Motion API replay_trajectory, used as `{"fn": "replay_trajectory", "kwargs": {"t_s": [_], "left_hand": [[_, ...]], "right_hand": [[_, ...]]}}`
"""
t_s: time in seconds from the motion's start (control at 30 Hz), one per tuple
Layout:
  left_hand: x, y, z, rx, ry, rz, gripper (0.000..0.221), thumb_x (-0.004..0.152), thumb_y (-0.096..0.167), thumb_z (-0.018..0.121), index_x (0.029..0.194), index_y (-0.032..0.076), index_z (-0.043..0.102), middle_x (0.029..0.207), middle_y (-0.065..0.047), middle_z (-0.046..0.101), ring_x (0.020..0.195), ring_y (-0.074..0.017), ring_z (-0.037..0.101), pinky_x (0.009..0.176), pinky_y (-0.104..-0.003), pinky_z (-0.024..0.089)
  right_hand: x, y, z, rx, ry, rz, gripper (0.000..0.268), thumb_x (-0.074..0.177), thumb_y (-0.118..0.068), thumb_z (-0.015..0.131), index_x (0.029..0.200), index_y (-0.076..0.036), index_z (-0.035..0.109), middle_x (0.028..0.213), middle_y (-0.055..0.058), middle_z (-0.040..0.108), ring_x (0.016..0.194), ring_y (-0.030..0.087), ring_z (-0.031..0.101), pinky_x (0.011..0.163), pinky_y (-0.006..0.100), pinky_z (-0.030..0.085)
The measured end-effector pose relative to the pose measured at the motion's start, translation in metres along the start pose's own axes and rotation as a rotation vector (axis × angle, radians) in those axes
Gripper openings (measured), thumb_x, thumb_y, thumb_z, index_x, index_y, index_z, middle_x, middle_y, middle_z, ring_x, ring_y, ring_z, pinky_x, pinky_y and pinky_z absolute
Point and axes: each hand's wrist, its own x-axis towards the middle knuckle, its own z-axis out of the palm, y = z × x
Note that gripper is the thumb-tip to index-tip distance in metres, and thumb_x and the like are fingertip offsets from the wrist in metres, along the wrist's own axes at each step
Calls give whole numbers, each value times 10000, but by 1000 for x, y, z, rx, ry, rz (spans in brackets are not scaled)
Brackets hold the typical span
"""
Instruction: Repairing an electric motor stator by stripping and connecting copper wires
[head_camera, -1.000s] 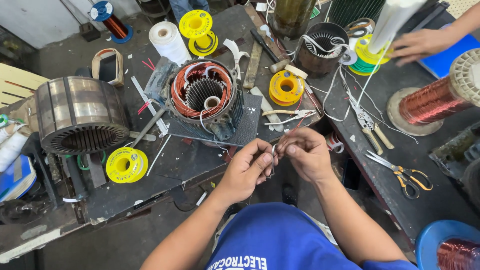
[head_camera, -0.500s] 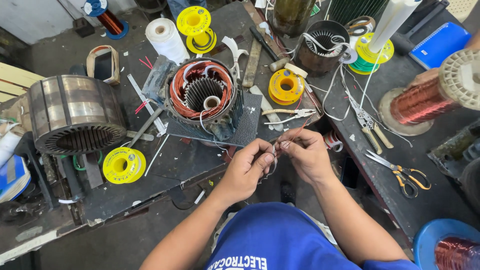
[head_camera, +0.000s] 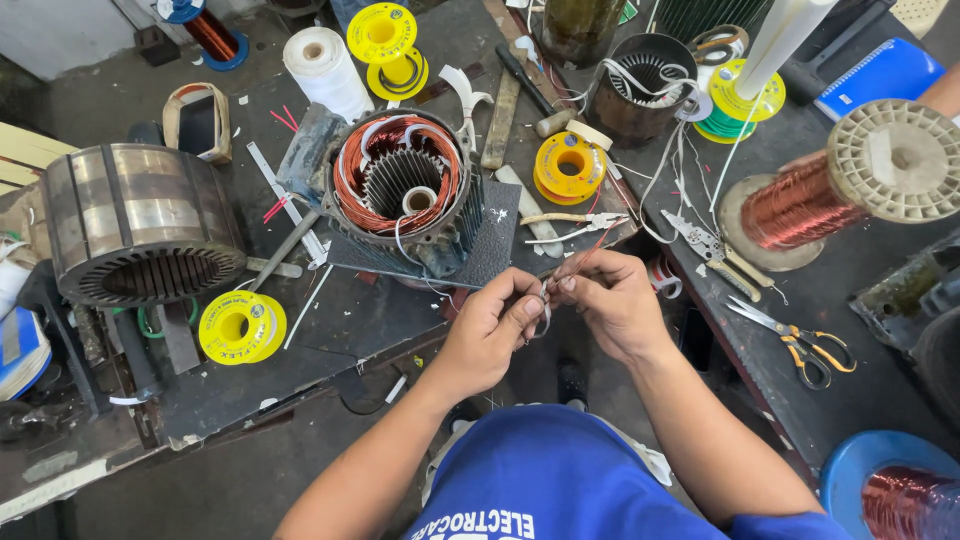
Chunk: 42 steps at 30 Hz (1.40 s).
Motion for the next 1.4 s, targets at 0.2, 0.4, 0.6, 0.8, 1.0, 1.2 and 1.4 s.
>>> {"fn": "replay_trajectory", "kwargs": {"t_s": [0.2,0.4,0.6,0.8,1.0,1.2,1.4], "left_hand": [[0,4,0,35,8,6,141,1012,120,542,937,23,613,578,-63,542,479,-116,465,452,-235,413],[0,19,-3,299,47,83,139,1005,144,562,917,55,623,597,-85,578,549,-182,526,524,-294,463],[-2,29,-4,469,24,117,124,1004,153,554,931,75,618,668,-110,585,620,-265,603,574,-332,490],[-4,32,-10,620,-9,156,134,1023,194,529,958,94,589,732,-118,587,706,-339,652,628,-378,530],[-6,29,-18,699,-82,103,145,1024,210,506,959,105,583,755,-121,598,735,-370,662,642,-414,545],[-5,41,-25,764,-207,0,160,1017,227,477,970,109,574,817,-160,632,785,-440,661,655,-501,542],[7,45,-33,840,-315,-63,194,1017,255,442,973,113,567,854,-163,653,810,-453,669,664,-527,542]], "right_hand": [[-2,-4,0,-28,-15,-29,108,750,83,759,846,84,711,694,171,659,579,133,620,532,259,547],[-4,-1,-9,27,-58,-38,158,782,63,761,911,115,687,780,211,680,680,222,708,609,348,611],[-2,2,-7,131,-66,32,89,842,18,730,897,69,682,819,200,657,724,252,704,656,374,628],[-2,-9,-7,260,-78,259,85,909,-104,685,921,-22,708,864,115,675,822,209,702,779,356,587],[1,-10,-10,276,-56,356,120,933,-143,663,917,-32,708,791,97,712,766,195,734,795,375,584],[6,-16,-18,136,-121,436,158,918,-171,675,900,-19,717,738,84,695,692,162,692,739,368,587],[11,-21,-26,31,-104,451,185,929,-168,661,884,2,720,689,83,686,646,149,685,701,360,595]]}}
